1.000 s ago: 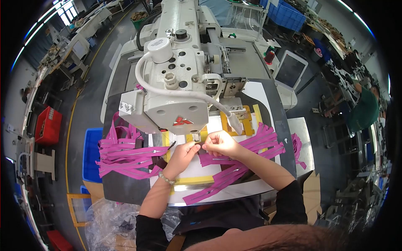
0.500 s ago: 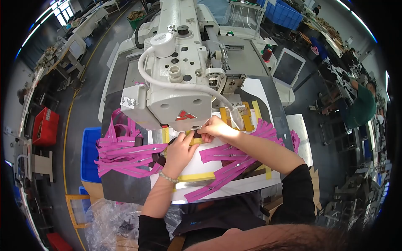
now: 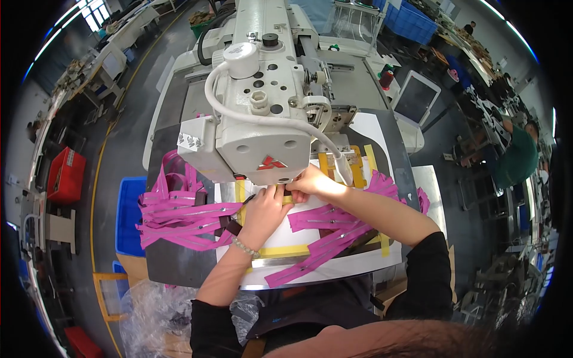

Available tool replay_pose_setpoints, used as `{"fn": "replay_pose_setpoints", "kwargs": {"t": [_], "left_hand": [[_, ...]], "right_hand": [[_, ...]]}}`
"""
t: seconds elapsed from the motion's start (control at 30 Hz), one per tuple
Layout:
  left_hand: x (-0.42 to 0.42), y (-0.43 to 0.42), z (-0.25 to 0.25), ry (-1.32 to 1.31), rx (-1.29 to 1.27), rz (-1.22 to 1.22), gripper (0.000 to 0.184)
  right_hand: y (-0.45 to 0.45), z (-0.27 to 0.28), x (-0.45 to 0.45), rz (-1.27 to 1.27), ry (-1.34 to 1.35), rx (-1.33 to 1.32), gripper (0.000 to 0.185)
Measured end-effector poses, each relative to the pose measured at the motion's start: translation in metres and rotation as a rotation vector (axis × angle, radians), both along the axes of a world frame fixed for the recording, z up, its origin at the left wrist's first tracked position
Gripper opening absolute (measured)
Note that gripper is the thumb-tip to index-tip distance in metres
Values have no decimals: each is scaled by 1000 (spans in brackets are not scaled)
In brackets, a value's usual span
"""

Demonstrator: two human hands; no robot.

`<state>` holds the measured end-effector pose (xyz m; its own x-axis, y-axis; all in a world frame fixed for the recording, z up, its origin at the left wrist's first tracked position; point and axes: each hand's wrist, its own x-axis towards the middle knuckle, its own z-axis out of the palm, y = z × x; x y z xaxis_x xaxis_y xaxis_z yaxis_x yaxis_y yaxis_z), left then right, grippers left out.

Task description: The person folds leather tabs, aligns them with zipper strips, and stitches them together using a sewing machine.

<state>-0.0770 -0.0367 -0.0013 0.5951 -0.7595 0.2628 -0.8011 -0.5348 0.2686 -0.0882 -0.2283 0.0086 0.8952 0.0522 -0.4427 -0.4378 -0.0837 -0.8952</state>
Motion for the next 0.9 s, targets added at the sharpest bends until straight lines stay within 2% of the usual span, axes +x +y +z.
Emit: {"fn": "replay_pose_setpoints", "kwargs": {"t": [0.13, 0.17, 0.27, 0.3, 0.4, 0.43, 0.53, 0.9], "left_hand": [[2, -2, 6, -2, 57, -29, 54], [1, 0, 5, -13, 68, -40, 54], [3, 12, 2, -79, -56, -77, 52], [7, 16, 4, -48, -58, -109, 52], [15, 28, 12, 31, -58, -188, 50], [18, 29, 12, 44, -59, -203, 49], [21, 33, 14, 78, -40, -235, 47], [21, 34, 21, 105, -11, -235, 46]], "right_hand": [[-6, 11, -9, 51, -63, -21, 20], [-8, 18, -14, 84, -23, -108, 19], [-22, 5, -29, 187, -605, -511, 11], [-27, -1, -32, 238, -724, -715, 12], [-40, -10, -36, 346, -1175, -815, 28], [-42, -8, -39, 425, -1159, -860, 44], [-41, -11, -37, 422, -1247, -829, 46], [-43, -8, -35, 527, -1176, -930, 40]]}}
